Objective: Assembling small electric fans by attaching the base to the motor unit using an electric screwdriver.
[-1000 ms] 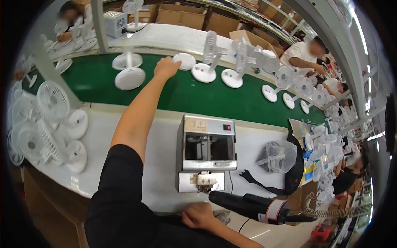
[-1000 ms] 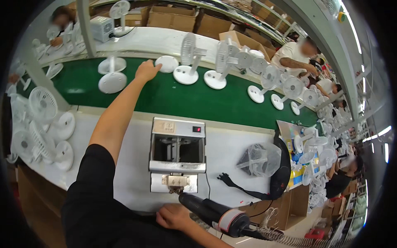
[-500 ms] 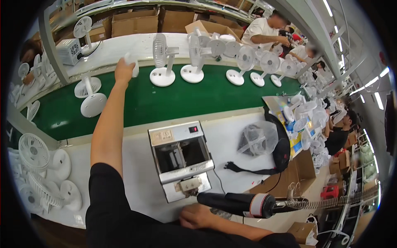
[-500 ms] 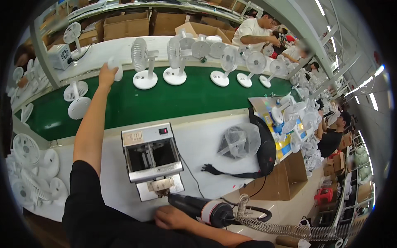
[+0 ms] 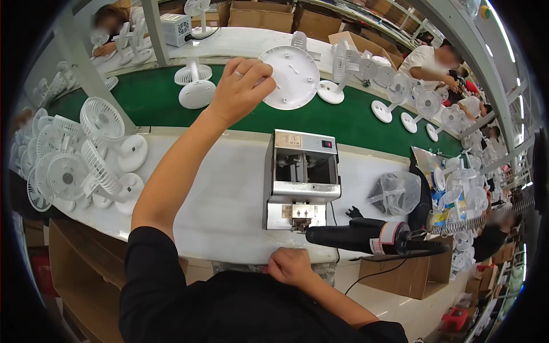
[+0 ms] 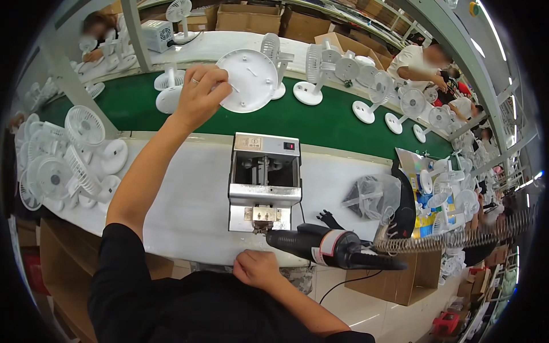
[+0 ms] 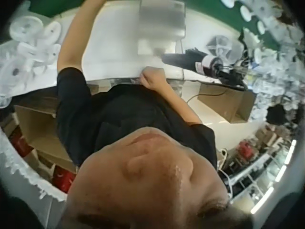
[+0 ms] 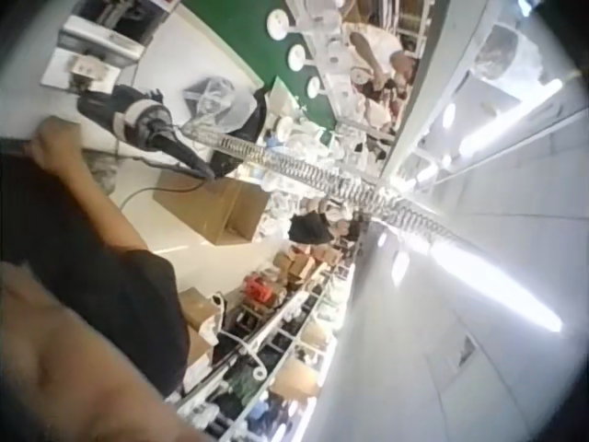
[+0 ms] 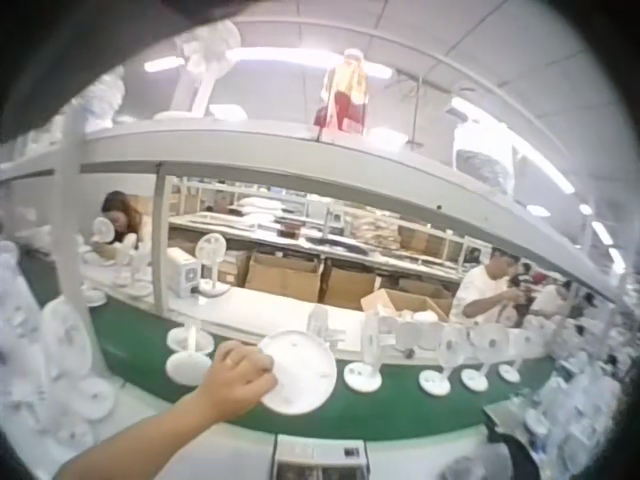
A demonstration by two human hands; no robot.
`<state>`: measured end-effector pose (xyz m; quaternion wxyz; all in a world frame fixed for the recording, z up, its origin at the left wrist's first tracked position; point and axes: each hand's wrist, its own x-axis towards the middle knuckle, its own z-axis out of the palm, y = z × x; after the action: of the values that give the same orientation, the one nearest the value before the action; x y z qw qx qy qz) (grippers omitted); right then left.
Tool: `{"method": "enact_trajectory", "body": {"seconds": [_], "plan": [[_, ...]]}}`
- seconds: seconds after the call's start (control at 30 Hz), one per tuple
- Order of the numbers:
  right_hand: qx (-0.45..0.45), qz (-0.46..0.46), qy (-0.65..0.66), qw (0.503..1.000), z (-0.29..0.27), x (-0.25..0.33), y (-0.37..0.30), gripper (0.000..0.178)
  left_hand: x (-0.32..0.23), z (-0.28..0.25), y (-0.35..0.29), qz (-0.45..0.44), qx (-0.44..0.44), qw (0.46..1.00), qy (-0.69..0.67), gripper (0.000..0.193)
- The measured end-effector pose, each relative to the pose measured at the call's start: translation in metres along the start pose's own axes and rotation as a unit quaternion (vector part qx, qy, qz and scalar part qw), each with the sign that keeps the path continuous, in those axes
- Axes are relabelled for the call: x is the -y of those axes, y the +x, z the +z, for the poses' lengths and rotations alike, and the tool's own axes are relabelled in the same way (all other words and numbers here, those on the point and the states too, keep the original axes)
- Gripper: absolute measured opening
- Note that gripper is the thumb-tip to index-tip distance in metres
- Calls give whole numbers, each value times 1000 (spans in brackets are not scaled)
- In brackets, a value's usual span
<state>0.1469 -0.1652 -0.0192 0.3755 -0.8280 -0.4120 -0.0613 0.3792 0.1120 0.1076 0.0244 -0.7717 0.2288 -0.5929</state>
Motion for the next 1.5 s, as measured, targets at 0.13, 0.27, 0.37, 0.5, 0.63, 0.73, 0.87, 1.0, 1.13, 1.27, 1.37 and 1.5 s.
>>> {"method": "enact_trajectory", "body": {"seconds": [0.13,0.27,0.37,0.5,0.63,0.73,0.87,1.0,1.13,1.27,1.37,1.5], "plan": [[-6,-7,-10,1000,2,-3,-4,12,2,0,-2,-10,19,999,-37,19],[0,-17,-6,1000,1,-6,-4,11,4,-10,-3,-34,15,997,-73,23],[20,-10,22,1000,3,-3,-4,10,-7,-40,4,-60,-42,994,-82,26],[61,65,134,987,-12,-2,-4,4,-38,-89,11,-122,-101,972,-177,22],[97,164,321,928,-67,31,1,26,-90,-168,-35,-134,-20,952,-276,17],[122,204,541,807,-120,58,-17,47,-133,-234,-54,-162,106,899,-393,15],[50,195,464,863,-158,76,-28,40,-175,-226,-29,47,62,897,-434,14],[-28,304,346,887,-213,65,-55,28,-201,-203,4,41,-40,882,-468,17],[-142,425,340,827,-291,24,-94,17,-180,-220,-6,-31,-2,893,-450,24],[-369,335,405,767,-399,-100,-32,41,-169,-231,-20,-52,77,941,-327,16],[-528,249,435,685,-501,-181,-12,62,-169,-246,-20,-37,172,938,-299,10],[-535,222,385,719,-453,-185,16,69,-170,-252,-31,-67,185,937,-290,12]]}}
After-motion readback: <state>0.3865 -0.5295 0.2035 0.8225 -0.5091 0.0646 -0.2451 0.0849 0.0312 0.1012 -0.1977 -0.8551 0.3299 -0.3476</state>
